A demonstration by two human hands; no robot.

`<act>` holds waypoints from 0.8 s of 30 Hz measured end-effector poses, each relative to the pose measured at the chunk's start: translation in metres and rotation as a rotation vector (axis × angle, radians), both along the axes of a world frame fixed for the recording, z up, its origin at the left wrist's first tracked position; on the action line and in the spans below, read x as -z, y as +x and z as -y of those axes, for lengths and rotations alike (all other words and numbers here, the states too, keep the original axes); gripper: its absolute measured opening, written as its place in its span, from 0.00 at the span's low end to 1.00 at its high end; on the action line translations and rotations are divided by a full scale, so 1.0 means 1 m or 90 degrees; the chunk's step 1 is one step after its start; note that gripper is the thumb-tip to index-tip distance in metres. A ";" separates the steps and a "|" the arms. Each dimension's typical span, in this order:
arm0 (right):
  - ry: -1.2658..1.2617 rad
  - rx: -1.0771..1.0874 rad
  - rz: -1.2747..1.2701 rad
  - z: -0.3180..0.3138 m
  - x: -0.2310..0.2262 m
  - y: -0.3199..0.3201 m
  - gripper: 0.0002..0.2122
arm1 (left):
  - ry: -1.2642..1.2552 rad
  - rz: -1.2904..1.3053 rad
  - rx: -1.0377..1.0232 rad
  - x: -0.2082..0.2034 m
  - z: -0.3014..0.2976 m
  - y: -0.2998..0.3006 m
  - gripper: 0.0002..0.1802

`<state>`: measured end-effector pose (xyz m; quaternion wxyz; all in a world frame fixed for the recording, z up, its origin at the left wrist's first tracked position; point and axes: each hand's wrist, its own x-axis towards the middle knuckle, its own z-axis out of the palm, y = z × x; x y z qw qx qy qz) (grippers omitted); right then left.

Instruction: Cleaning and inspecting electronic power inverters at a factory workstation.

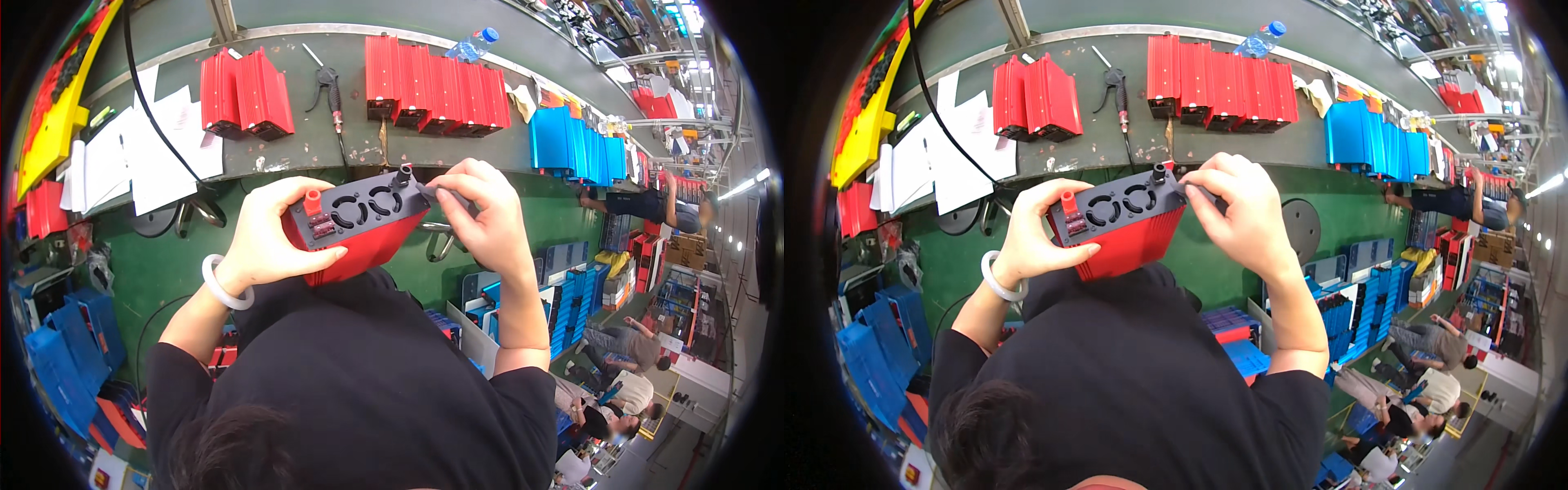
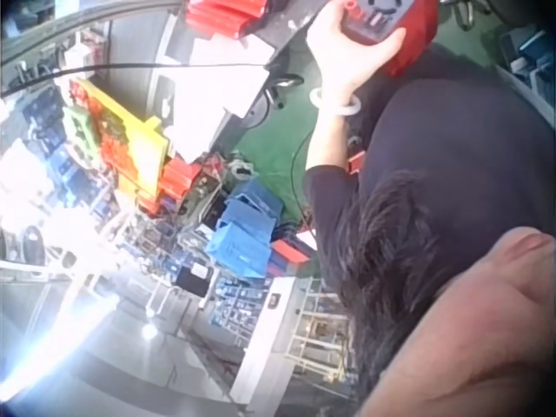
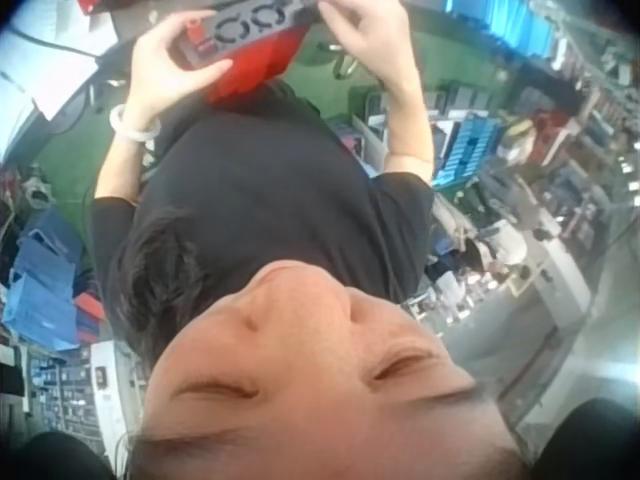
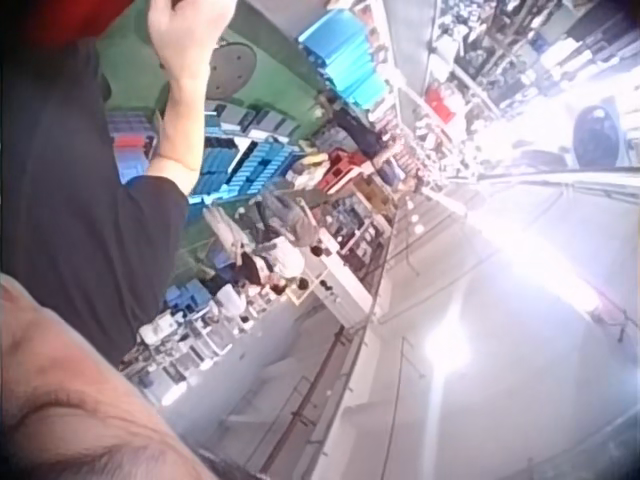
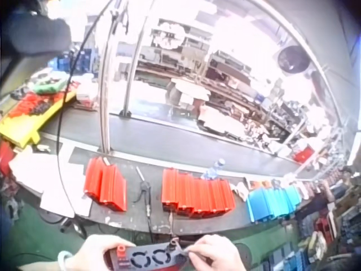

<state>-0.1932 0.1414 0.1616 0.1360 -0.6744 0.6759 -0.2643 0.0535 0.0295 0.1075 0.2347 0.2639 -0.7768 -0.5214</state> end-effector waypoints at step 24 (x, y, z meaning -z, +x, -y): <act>0.060 -0.084 -0.121 0.000 -0.004 0.002 0.05 | -0.053 0.004 0.045 -0.003 -0.001 -0.009 0.29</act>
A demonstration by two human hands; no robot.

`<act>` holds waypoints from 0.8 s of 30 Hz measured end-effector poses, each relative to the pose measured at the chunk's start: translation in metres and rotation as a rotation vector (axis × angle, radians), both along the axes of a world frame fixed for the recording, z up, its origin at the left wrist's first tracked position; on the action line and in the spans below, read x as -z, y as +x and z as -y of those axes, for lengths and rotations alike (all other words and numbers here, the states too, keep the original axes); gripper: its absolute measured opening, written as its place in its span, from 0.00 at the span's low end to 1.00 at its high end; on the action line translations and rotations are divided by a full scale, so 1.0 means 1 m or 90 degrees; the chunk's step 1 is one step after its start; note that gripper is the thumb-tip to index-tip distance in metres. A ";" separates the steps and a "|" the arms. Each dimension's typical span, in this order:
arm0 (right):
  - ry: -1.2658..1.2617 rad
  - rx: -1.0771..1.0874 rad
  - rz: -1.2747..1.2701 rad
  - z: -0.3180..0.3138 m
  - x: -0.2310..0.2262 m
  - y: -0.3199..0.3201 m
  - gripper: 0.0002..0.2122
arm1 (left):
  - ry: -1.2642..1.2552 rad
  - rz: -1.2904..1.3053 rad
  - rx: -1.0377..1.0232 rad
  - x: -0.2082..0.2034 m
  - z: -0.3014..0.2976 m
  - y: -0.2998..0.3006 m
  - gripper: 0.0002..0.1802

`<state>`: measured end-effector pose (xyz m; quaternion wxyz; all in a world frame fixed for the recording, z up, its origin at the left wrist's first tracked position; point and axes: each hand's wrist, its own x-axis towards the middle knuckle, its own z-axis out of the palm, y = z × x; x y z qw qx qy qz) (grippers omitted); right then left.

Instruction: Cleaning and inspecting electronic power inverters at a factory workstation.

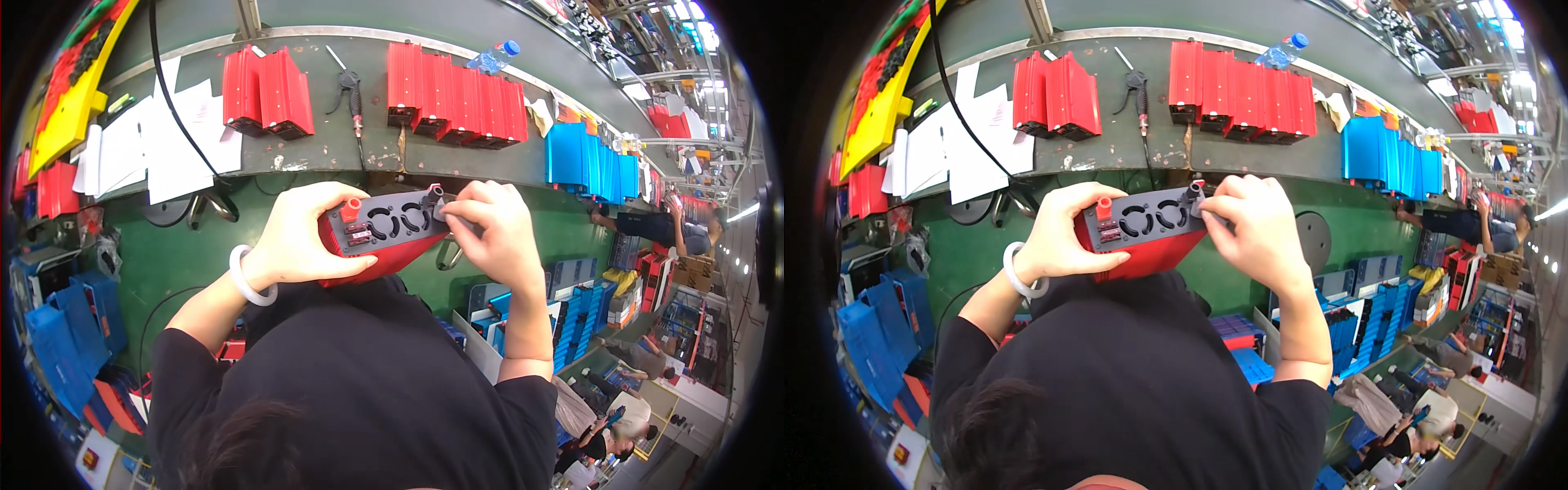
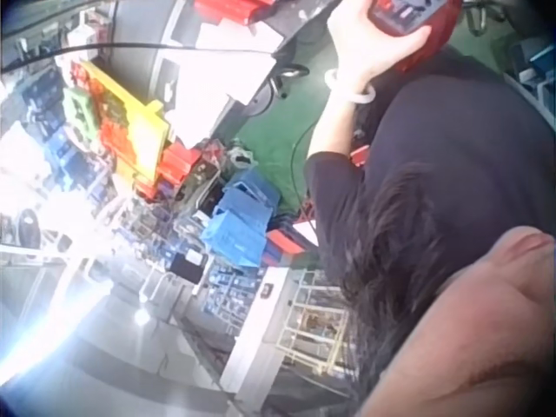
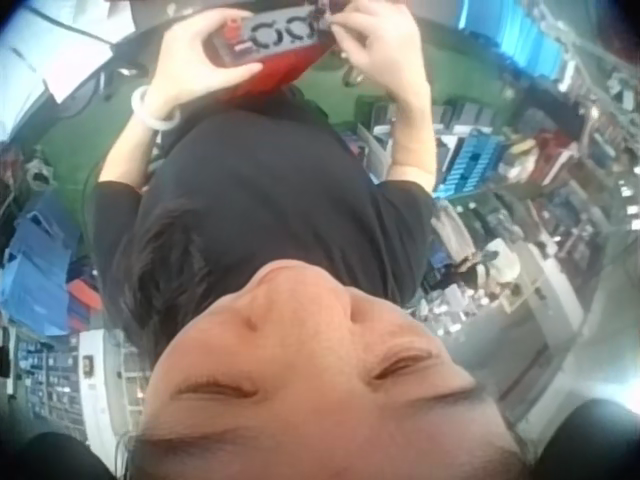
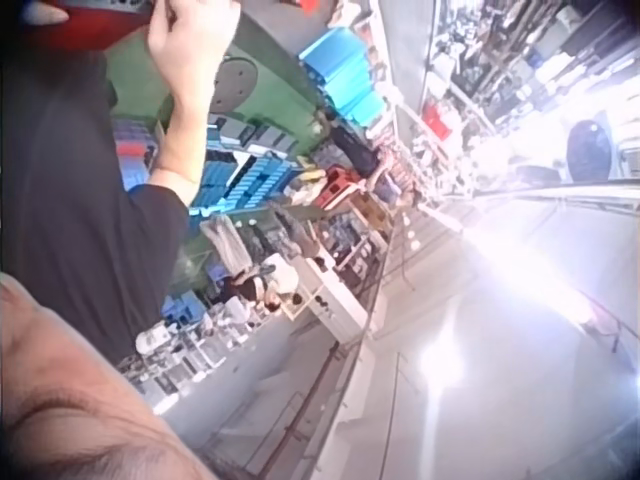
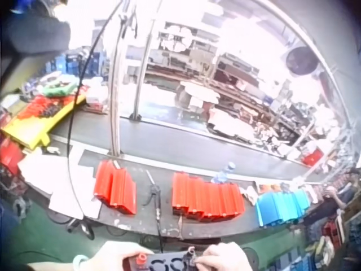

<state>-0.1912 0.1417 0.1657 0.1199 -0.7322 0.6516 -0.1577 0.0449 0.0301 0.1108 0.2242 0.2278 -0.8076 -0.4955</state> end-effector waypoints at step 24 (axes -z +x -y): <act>-0.083 -0.100 0.219 0.024 0.017 0.041 0.06 | 0.069 -0.008 0.006 0.000 -0.001 -0.007 0.29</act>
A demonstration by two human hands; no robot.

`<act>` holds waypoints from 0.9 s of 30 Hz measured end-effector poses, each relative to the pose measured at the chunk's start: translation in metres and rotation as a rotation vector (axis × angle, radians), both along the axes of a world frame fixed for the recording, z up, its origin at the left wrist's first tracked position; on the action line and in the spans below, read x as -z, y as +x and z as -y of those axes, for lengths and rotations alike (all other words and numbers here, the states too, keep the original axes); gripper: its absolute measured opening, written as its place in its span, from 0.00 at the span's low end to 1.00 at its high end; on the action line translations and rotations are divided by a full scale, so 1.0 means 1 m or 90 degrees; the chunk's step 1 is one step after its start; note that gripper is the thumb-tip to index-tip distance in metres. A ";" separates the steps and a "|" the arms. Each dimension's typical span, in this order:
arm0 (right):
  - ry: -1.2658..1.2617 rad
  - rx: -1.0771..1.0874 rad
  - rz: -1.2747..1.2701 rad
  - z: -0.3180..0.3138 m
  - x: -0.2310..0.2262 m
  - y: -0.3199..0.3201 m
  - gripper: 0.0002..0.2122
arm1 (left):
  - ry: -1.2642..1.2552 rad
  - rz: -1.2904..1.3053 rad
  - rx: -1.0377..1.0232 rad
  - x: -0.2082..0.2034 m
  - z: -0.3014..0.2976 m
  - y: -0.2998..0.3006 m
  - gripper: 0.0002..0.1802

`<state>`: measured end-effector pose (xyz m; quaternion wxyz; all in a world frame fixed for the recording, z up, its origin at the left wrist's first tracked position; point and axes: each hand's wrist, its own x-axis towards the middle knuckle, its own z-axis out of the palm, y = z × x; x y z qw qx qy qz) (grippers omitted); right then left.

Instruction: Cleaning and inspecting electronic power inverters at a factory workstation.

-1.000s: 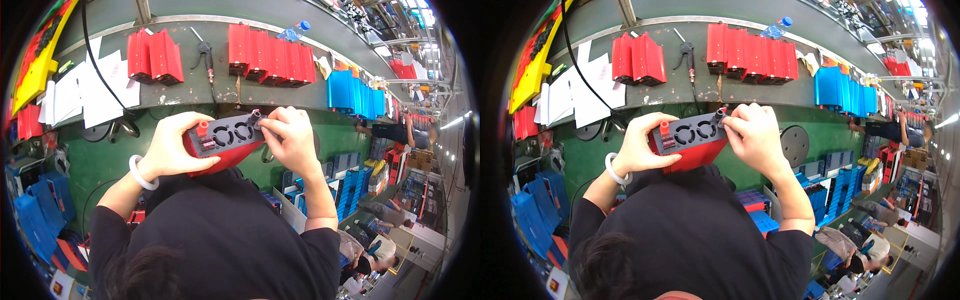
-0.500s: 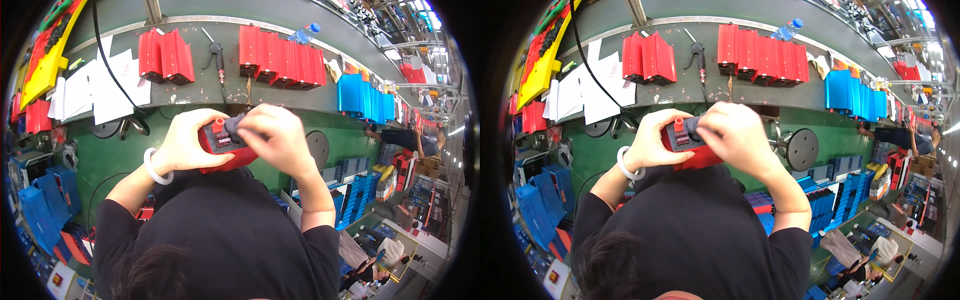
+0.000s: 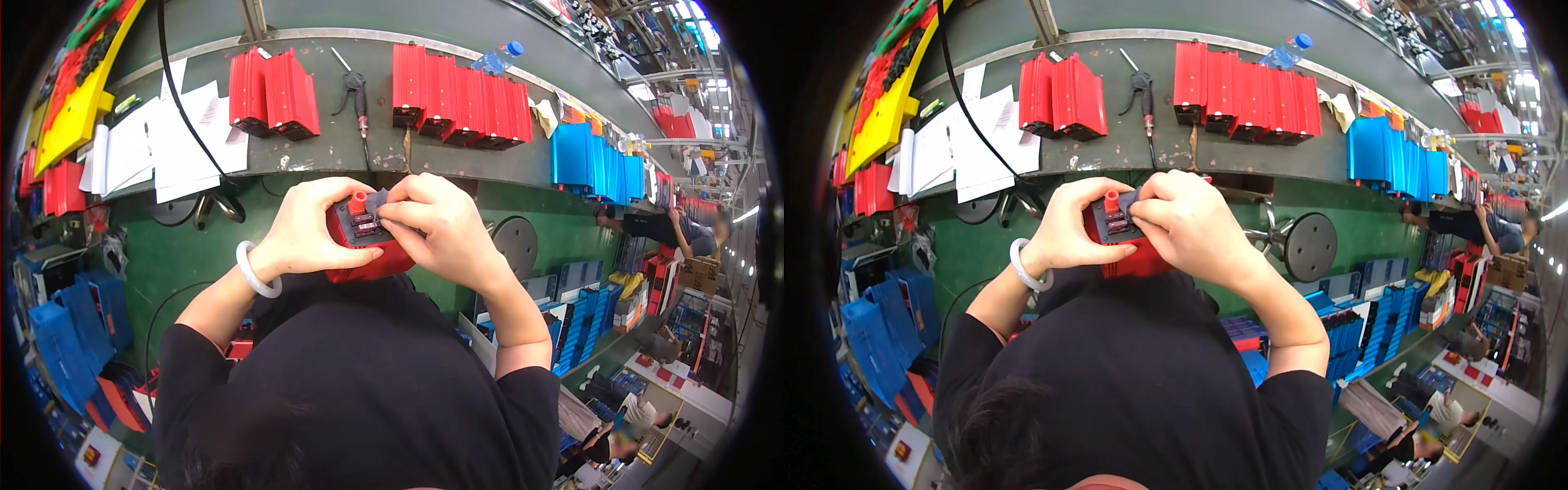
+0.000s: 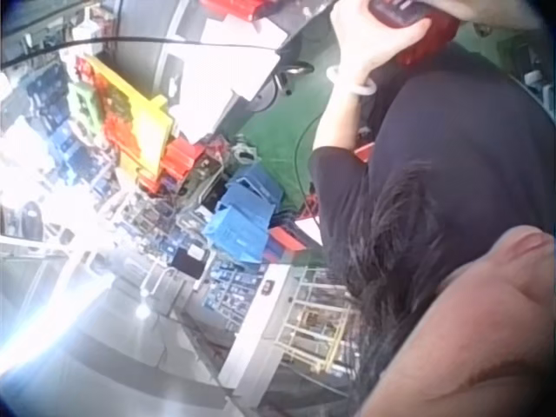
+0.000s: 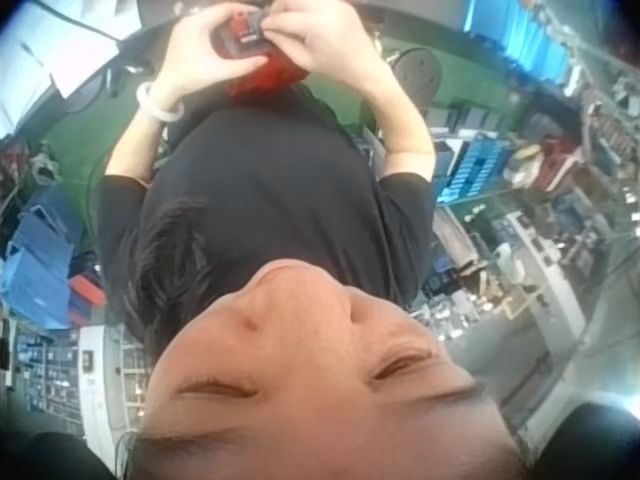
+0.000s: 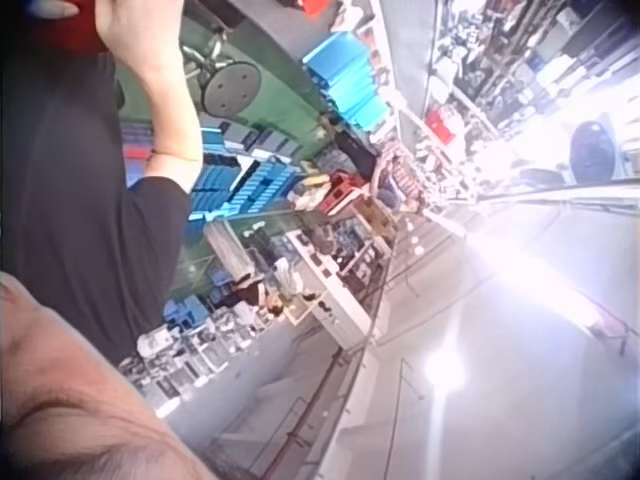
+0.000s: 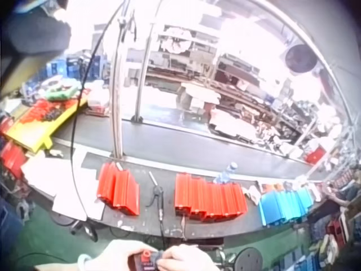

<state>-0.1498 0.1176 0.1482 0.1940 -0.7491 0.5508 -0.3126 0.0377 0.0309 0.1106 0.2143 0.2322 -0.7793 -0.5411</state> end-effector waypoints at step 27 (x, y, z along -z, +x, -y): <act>0.444 0.186 0.668 -0.012 0.157 -0.079 0.16 | 0.578 -0.260 0.030 0.102 0.076 -0.006 0.20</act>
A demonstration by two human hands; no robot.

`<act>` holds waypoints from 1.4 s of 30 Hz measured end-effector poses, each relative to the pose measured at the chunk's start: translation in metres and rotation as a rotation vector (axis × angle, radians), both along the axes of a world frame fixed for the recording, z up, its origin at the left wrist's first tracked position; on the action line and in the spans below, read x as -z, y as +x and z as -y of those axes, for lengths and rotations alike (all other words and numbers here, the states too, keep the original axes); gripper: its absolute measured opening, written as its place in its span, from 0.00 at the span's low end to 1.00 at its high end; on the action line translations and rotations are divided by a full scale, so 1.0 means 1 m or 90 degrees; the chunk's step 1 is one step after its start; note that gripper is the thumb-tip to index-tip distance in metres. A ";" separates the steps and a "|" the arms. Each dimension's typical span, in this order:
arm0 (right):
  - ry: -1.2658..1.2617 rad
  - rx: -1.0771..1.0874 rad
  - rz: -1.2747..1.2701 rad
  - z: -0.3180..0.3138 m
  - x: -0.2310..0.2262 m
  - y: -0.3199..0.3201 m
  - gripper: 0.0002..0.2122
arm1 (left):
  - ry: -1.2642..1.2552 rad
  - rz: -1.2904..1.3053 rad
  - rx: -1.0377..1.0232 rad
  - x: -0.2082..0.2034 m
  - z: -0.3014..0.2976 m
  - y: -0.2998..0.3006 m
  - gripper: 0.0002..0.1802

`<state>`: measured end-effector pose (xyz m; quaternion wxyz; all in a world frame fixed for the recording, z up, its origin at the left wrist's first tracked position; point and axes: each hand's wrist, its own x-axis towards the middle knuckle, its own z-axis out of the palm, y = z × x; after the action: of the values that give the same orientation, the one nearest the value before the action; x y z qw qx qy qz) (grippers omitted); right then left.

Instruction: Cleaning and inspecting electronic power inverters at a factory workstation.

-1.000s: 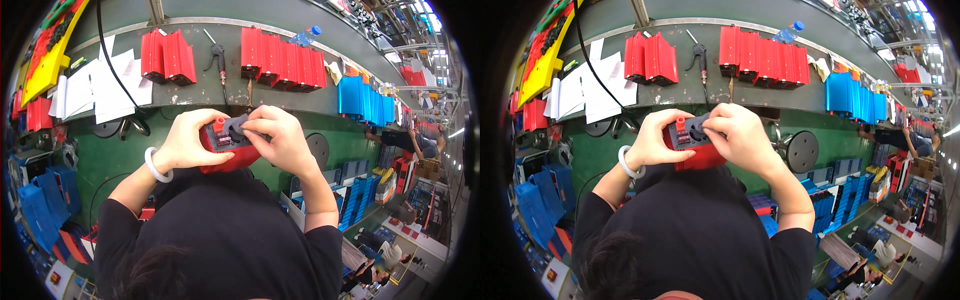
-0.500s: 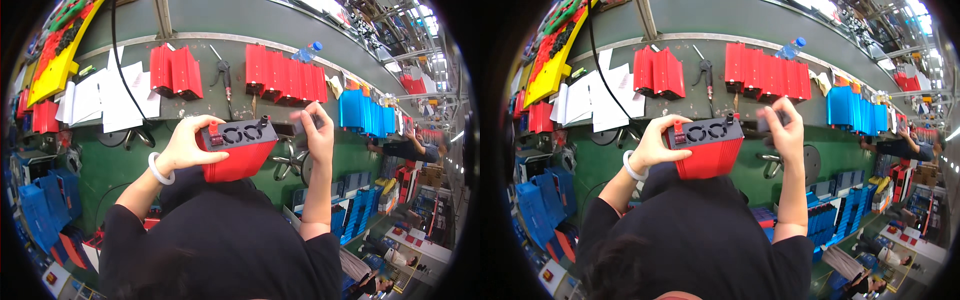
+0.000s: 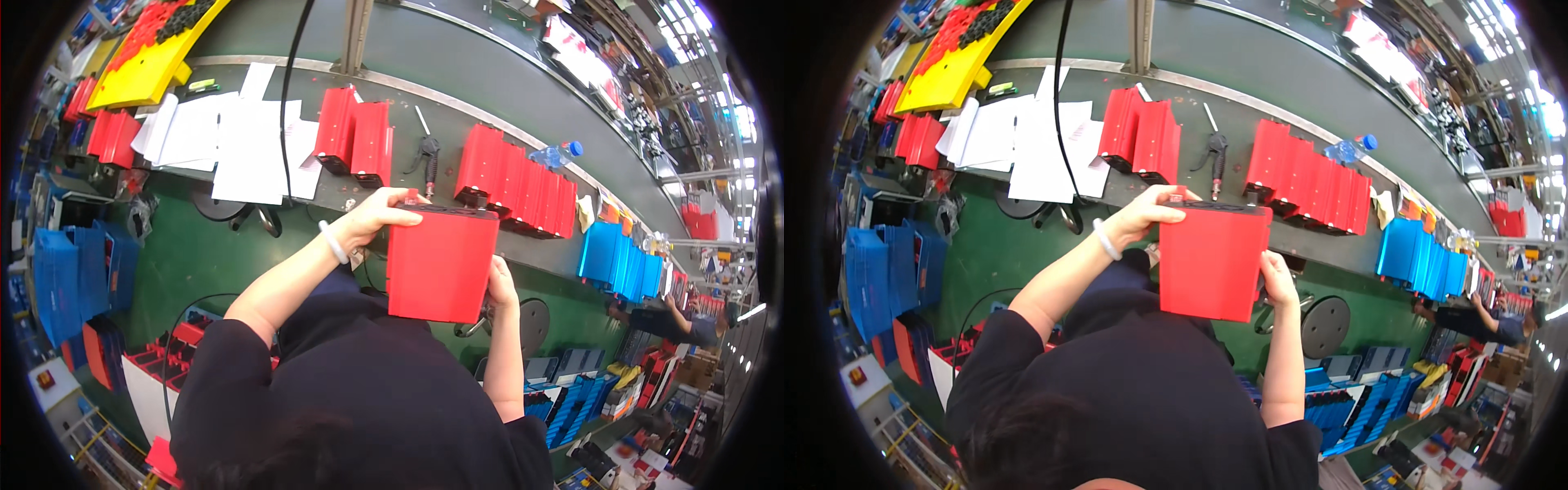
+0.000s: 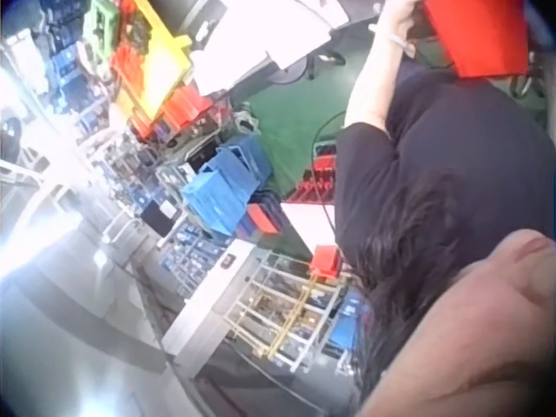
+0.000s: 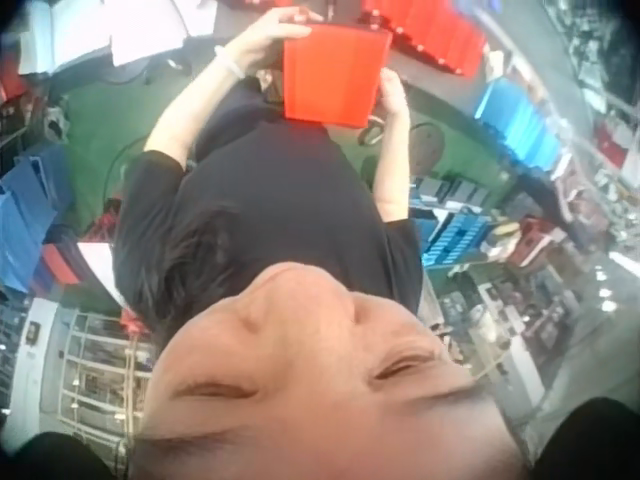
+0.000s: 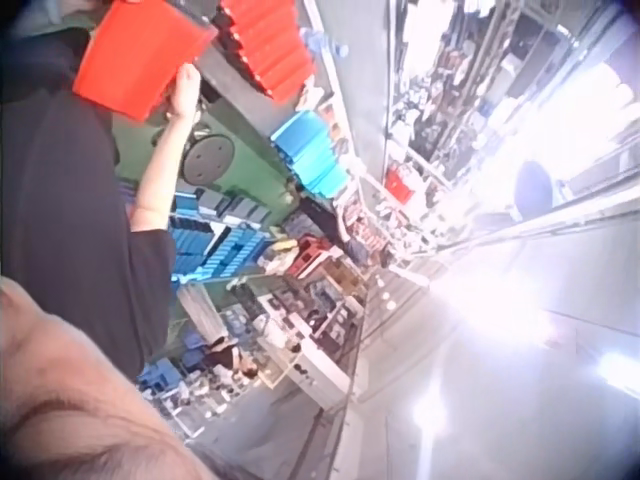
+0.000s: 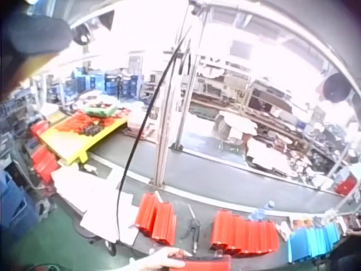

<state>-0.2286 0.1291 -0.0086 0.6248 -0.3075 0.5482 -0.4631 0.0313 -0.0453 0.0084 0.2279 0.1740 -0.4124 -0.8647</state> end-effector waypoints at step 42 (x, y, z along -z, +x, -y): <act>0.017 0.074 -0.730 0.239 0.004 0.046 0.20 | -0.599 0.519 -0.110 0.143 0.004 -0.120 0.28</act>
<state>-0.1822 -0.1095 -0.0124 0.2050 -0.4709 0.8212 -0.2489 -0.0887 -0.0491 -0.1349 0.1731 0.4035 -0.7873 -0.4329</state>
